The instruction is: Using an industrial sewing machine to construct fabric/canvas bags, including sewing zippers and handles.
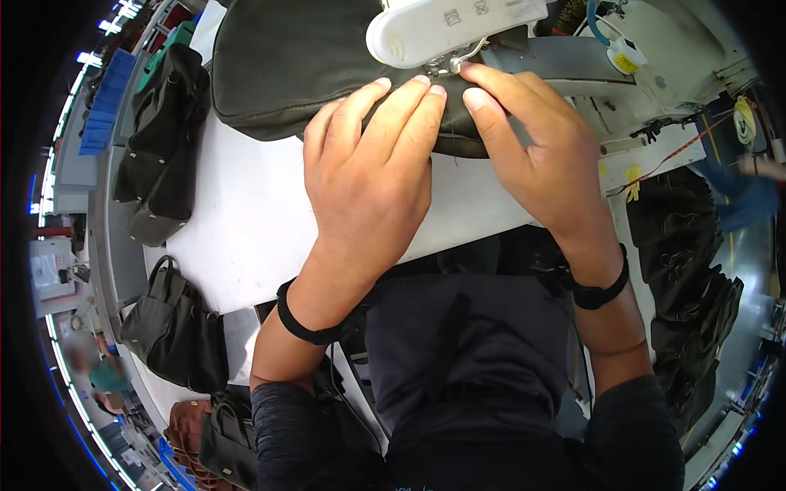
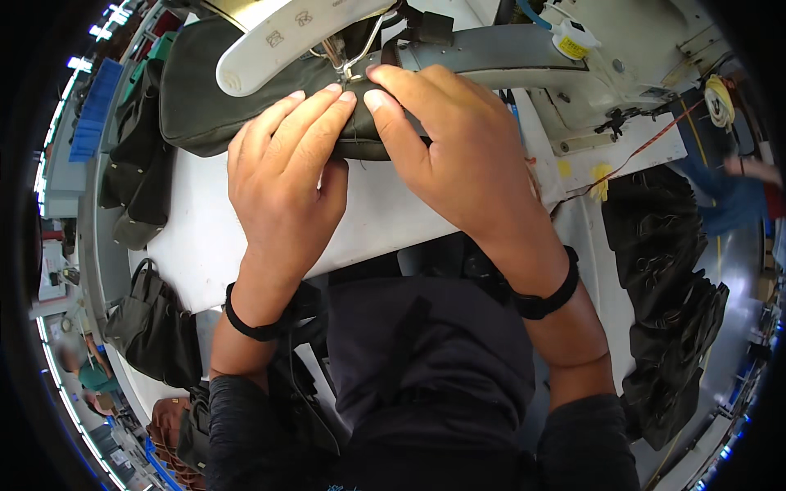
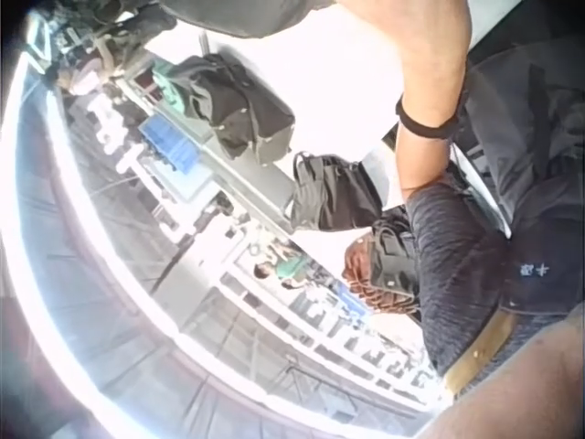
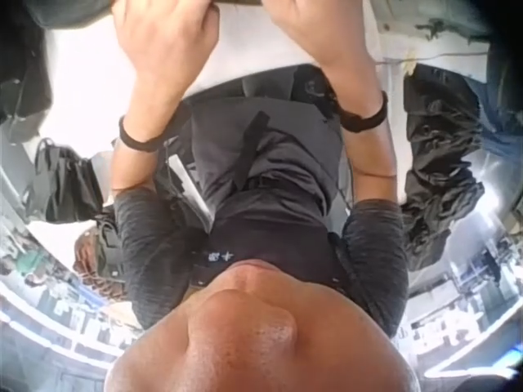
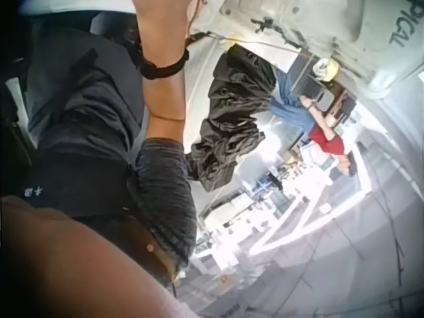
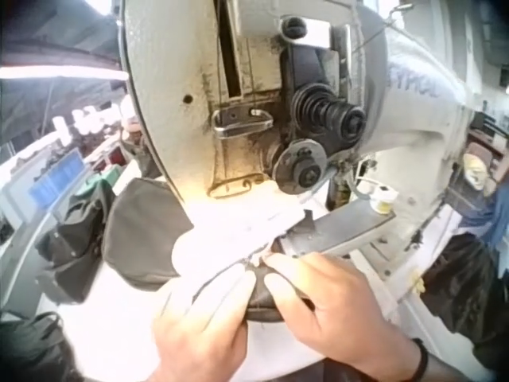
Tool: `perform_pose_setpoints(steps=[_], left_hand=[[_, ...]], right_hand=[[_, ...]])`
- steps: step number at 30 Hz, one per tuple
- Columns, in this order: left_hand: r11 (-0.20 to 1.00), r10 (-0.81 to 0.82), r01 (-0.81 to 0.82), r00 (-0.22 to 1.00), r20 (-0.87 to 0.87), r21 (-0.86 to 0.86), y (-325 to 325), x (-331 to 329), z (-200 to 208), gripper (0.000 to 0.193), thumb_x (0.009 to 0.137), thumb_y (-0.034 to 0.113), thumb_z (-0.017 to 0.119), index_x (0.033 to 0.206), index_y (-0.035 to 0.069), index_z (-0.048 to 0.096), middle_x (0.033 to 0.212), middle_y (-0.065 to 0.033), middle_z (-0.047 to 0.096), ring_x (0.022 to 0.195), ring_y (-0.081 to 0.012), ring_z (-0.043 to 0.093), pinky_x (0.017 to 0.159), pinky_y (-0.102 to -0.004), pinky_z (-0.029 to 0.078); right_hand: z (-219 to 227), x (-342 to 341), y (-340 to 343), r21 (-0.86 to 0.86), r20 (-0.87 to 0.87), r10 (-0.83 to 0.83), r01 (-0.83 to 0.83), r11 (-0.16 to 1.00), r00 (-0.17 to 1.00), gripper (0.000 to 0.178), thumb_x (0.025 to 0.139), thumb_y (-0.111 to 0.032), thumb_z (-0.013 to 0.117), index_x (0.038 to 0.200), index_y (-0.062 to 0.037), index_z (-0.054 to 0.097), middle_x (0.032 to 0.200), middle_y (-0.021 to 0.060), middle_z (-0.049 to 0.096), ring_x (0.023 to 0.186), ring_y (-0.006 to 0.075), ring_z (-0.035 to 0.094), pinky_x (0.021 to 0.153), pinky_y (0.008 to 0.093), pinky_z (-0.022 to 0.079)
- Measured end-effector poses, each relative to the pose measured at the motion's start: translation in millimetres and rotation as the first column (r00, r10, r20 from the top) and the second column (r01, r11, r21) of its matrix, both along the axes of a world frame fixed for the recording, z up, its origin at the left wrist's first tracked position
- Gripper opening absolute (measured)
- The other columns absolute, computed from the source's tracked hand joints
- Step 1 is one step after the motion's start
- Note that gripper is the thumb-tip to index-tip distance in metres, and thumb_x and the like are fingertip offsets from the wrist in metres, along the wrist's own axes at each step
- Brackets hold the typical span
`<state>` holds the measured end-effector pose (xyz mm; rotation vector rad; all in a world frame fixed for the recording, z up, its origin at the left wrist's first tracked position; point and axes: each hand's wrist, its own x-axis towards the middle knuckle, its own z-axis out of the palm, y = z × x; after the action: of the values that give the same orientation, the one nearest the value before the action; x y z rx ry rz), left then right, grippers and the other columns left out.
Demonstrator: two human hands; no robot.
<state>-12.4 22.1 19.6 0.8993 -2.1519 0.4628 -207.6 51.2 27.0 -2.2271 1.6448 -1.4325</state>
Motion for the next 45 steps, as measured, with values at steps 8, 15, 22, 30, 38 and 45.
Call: perform_pose_setpoints(steps=[8,15,22,30,38,45], left_hand=[[1.000,0.022,-0.022,1.000,-0.014,-0.011,3.2,-3.4,-3.6,0.054,0.070,-0.003,0.070,0.120,0.014,0.079,0.125,0.0000,0.076,0.118,-0.0245,0.069,0.103,-0.0398,0.049],[1.000,0.023,-0.023,1.000,-0.020,0.004,4.6,-6.9,-4.8,0.037,0.080,0.002,0.070,0.116,0.010,0.079,0.119,-0.0023,0.076,0.113,-0.0237,0.068,0.099,-0.0401,0.049],[0.999,0.040,-0.040,0.999,-0.020,0.006,7.4,-12.3,-3.4,0.043,0.076,0.000,0.069,0.117,0.011,0.079,0.119,-0.0028,0.076,0.112,-0.0243,0.069,0.097,-0.0389,0.050],[1.000,0.031,-0.031,0.999,-0.037,0.003,5.9,-10.8,-6.8,0.045,0.075,0.000,0.069,0.117,0.011,0.079,0.120,-0.0032,0.076,0.113,-0.0242,0.069,0.097,-0.0389,0.049],[0.999,0.020,-0.018,0.999,-0.045,0.039,5.4,-10.9,-3.8,0.050,0.072,0.000,0.069,0.121,0.010,0.078,0.122,-0.0039,0.075,0.113,-0.0260,0.068,0.100,-0.0409,0.049],[0.995,0.043,-0.043,0.999,-0.003,0.087,8.9,-9.1,0.1,0.058,0.072,-0.002,0.069,0.127,0.014,0.077,0.129,-0.0028,0.075,0.123,-0.0267,0.067,0.107,-0.0392,0.046]], right_hand=[[-12.2,-0.4,-8.4,-0.181,-0.111,-0.053,0.033,0.983,0.992,0.020,0.099,-0.012,0.071,0.117,-0.0084,0.078,0.089,0.0039,0.072,0.075,0.0220,0.065,0.072,0.0343,0.049],[-13.9,-4.4,-11.7,-0.175,-0.081,-0.016,0.002,0.985,0.997,0.020,0.098,-0.010,0.071,0.116,-0.0098,0.079,0.080,0.0019,0.068,0.070,0.0189,0.061,0.069,0.0334,0.043],[-15.0,-7.1,-15.7,-0.209,-0.053,-0.021,0.010,0.978,0.998,0.020,0.097,-0.010,0.072,0.114,-0.0104,0.080,0.073,0.0003,0.062,0.063,0.0174,0.054,0.064,0.0336,0.038],[-13.7,-5.6,-17.5,-0.212,-0.061,-0.032,0.018,0.977,0.998,0.018,0.096,-0.012,0.071,0.111,-0.0120,0.080,0.073,0.0000,0.062,0.063,0.0199,0.055,0.064,0.0344,0.039],[-13.2,-4.8,-17.9,-0.182,-0.040,-0.083,0.074,0.981,0.996,0.013,0.093,-0.017,0.073,0.102,-0.0131,0.080,0.076,0.0005,0.068,0.066,0.0251,0.062,0.066,0.0380,0.043],[-6.2,-2.1,-18.5,-0.193,-0.046,-0.072,0.062,0.979,0.996,0.018,0.096,-0.012,0.070,0.111,-0.0111,0.079,0.074,0.0016,0.063,0.063,0.0216,0.054,0.065,0.0357,0.041]])
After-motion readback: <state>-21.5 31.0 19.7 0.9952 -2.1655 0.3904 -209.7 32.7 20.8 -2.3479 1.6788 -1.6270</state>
